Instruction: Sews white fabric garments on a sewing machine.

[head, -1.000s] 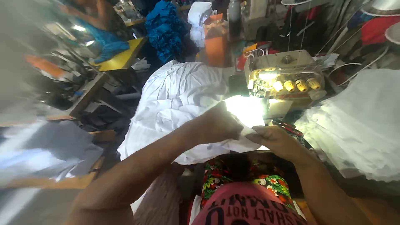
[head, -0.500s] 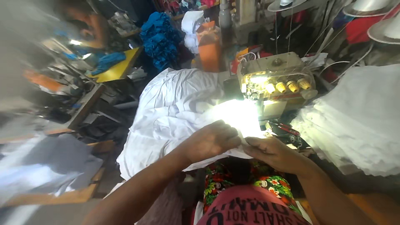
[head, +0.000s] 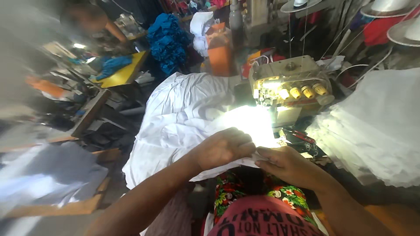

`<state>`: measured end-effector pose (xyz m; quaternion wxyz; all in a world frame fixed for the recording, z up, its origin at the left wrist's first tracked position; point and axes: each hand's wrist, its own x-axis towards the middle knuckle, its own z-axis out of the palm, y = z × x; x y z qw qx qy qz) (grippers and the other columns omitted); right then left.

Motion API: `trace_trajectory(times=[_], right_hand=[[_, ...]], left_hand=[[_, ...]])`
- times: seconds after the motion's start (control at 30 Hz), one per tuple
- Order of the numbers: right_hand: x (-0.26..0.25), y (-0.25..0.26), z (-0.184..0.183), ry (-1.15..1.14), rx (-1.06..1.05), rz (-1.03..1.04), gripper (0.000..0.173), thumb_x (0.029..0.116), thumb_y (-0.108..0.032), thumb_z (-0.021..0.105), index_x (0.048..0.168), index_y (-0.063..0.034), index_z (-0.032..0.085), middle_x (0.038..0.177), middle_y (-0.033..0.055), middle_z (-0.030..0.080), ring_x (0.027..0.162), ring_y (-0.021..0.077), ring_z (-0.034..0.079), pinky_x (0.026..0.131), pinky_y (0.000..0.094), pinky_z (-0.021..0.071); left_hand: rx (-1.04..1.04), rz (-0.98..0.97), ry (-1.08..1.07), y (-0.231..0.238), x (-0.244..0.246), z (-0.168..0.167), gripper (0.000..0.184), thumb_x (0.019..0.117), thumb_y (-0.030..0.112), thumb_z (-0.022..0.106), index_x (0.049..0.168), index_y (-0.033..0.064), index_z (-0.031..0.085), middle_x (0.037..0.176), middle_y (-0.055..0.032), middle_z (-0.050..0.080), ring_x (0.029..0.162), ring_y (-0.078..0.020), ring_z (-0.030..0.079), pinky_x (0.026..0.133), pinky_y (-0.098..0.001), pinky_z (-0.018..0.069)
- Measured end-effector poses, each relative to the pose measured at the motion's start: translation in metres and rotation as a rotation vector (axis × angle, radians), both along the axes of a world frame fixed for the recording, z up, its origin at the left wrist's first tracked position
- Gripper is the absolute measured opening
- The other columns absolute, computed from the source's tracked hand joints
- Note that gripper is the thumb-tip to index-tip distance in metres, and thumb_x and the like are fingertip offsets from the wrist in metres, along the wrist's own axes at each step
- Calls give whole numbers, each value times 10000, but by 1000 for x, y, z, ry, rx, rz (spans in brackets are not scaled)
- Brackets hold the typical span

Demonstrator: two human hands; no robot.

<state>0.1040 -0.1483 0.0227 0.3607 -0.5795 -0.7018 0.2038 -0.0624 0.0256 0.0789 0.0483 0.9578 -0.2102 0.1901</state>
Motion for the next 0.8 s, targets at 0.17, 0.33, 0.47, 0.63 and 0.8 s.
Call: trace_trajectory(times=[0.17,0.33,0.47,0.63,0.8], right_hand=[[-1,-2,1,-76,66,-1,313,1037,-261,484,1067,-53,716,684,81,626,617,202,612,564,375,483],[6,-2,-1,-38,65,70,326,1063,-277,458,961,-60,679,632,31,542,577,126,525,540,299,419],[10,-2,-15,81,149,-62,350,1057,-328,510,996,-73,741,813,30,692,764,73,644,692,275,523],[29,9,-56,65,189,-559,223,1000,-201,633,1120,-33,719,1114,121,725,981,246,719,850,458,595],[7,67,-39,55,-520,-258,389,1007,-305,648,1186,36,693,1159,252,690,1139,409,640,997,610,457]], left_hand=[[-73,-19,88,1,8,5,109,957,146,664,913,69,728,951,-78,710,887,-172,679,755,-281,536],[-115,-11,235,3,22,8,216,929,236,698,1083,107,777,836,-25,735,732,-150,673,654,-301,520],[-85,76,231,10,24,15,208,958,289,652,833,178,776,749,38,692,842,-158,657,904,-458,441],[-915,281,239,36,1,22,126,922,162,682,856,82,753,979,34,753,1120,-67,666,1175,-351,399],[-1279,165,194,27,13,13,109,928,250,704,826,268,737,835,175,697,766,71,627,694,-145,532]])
